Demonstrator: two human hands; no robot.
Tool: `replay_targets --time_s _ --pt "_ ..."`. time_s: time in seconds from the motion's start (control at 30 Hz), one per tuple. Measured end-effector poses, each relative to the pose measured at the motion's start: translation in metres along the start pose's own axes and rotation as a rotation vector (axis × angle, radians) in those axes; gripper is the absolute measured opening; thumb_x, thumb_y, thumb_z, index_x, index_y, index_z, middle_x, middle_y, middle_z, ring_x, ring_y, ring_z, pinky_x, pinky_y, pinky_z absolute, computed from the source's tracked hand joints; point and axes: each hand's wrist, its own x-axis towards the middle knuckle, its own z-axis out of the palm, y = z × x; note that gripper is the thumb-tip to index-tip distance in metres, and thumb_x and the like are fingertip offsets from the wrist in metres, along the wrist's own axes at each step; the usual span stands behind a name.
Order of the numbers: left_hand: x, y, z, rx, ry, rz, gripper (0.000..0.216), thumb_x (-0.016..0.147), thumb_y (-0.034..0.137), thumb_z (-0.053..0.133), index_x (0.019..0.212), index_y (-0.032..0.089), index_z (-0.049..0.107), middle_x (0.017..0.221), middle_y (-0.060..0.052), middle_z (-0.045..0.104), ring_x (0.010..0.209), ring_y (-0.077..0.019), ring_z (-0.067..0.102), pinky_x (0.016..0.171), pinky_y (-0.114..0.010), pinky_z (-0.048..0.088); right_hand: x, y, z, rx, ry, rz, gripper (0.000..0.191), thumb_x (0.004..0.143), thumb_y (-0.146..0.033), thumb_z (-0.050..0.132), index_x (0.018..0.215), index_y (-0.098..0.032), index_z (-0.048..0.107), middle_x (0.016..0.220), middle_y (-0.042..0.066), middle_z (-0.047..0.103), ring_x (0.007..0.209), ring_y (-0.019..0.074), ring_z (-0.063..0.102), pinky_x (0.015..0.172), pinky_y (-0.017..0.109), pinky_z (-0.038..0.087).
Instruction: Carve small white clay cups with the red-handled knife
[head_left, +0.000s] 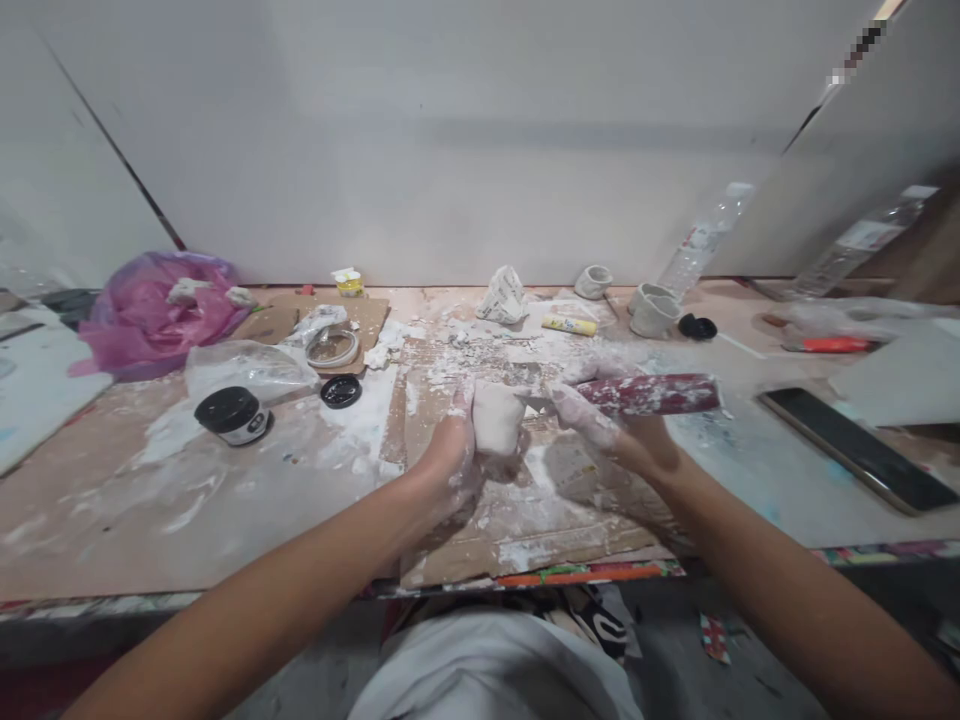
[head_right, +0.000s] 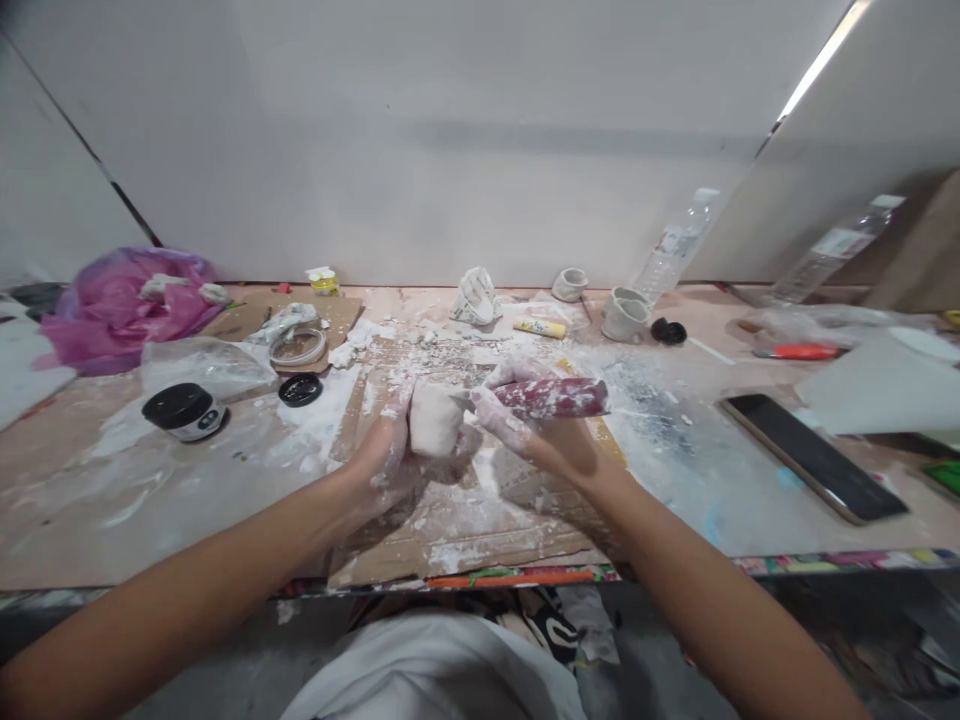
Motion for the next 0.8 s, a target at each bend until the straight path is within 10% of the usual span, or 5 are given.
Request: replay_targets --time_s 0.27,0.57,0.8 --pt "0.002 -0.004 -0.002 0.010 0.058 0.011 0.052 0.101 0.049 0.036 0.084 0.014 0.071 0.059 -0.008 0.064 0.049 -0.0195 0.058 0.050 -0.028 0.045 -0.018 -0.010 0.007 0.037 -0.307 0.164 0.027 0.083 -0.049 0.069 0.085 -0.023 0.061 0.072 0.003 0.066 0.071 0.0209 0.067 0.051 0.026 0.051" --pt "-0.004 0.002 0.003 -0.032 0.003 -0.015 0.063 0.103 0.053 0.026 0.062 0.017 0.056 0.050 -0.005 0.051 0.038 -0.0144 0.043 0.039 -0.025 0.030 -0.001 0.013 -0.003 -0.070 0.117 -0.001 0.034 0.077 -0.051 0.075 0.073 -0.025 0.054 0.067 0.001 0.061 0.061 0.0185 0.059 0.058 0.031 0.052" --pt "-0.002 -0.002 -0.003 -0.027 -0.099 0.033 0.062 0.097 0.066 0.038 0.062 0.018 0.055 0.049 -0.003 0.047 0.039 -0.0139 0.041 0.039 -0.025 0.030 -0.003 -0.007 0.005 0.045 0.025 0.069 0.041 0.079 -0.058 0.072 0.071 -0.024 0.051 0.061 -0.002 0.054 0.054 0.0151 0.052 0.053 0.031 0.048"
